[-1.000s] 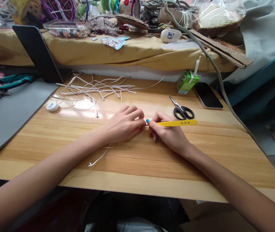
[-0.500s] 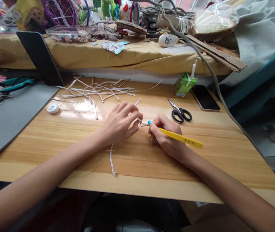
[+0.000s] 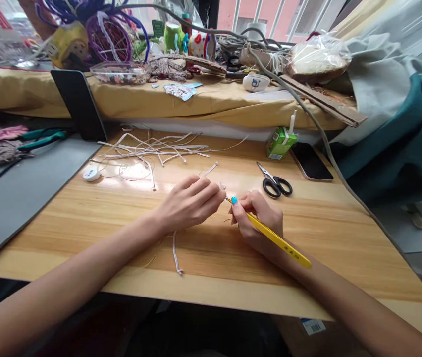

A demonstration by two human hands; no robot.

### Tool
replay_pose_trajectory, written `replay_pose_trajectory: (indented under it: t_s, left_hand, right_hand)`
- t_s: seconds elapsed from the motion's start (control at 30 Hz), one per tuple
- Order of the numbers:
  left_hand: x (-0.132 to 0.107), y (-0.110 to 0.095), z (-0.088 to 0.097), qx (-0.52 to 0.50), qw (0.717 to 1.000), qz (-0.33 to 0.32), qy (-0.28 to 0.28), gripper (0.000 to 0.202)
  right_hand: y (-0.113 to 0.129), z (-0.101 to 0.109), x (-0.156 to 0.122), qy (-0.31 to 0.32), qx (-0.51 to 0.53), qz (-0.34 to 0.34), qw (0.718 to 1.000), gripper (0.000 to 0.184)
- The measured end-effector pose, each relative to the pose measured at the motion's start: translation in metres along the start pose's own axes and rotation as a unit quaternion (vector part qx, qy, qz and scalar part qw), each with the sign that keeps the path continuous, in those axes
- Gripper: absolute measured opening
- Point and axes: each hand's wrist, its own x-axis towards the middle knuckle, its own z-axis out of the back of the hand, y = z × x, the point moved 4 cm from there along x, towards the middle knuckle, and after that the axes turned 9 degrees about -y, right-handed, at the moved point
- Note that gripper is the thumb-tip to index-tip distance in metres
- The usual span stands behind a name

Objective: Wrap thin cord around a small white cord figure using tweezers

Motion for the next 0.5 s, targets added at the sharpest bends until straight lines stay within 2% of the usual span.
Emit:
replay_pose_trajectory:
  t_s: [0.07,0.2,0.27,0.33,0.43,0.5]
  left_hand:
    - [0.000,0.002,-0.002,0.002,1.000,0.010,0.013,0.009]
    - [0.000,0.008,-0.002,-0.041,0.998,0.041,0.014,0.008]
    - [0.000,0.009,-0.002,-0.073,0.996,0.043,0.006,0.008]
    - [-0.001,0.008,-0.003,-0.103,0.994,0.035,0.007,0.008]
    - [-0.002,0.006,-0.005,-0.128,0.991,0.030,0.011,0.009]
    - [-0.003,0.006,-0.006,-0.135,0.990,0.032,0.010,0.009]
  right_hand:
    - [0.000,0.002,0.002,-0.012,0.046,-0.028,0.998,0.019]
    - [-0.016,0.008,0.012,-0.043,0.177,-0.157,0.971,0.012]
    - [-0.025,0.005,0.017,0.004,0.199,-0.213,0.957,0.024]
    - [-0.031,-0.003,0.019,0.098,0.222,-0.259,0.935,0.031]
    - [-0.030,-0.012,0.016,0.219,0.232,-0.272,0.908,0.031]
    - [-0.027,-0.014,0.014,0.259,0.220,-0.272,0.900,0.029]
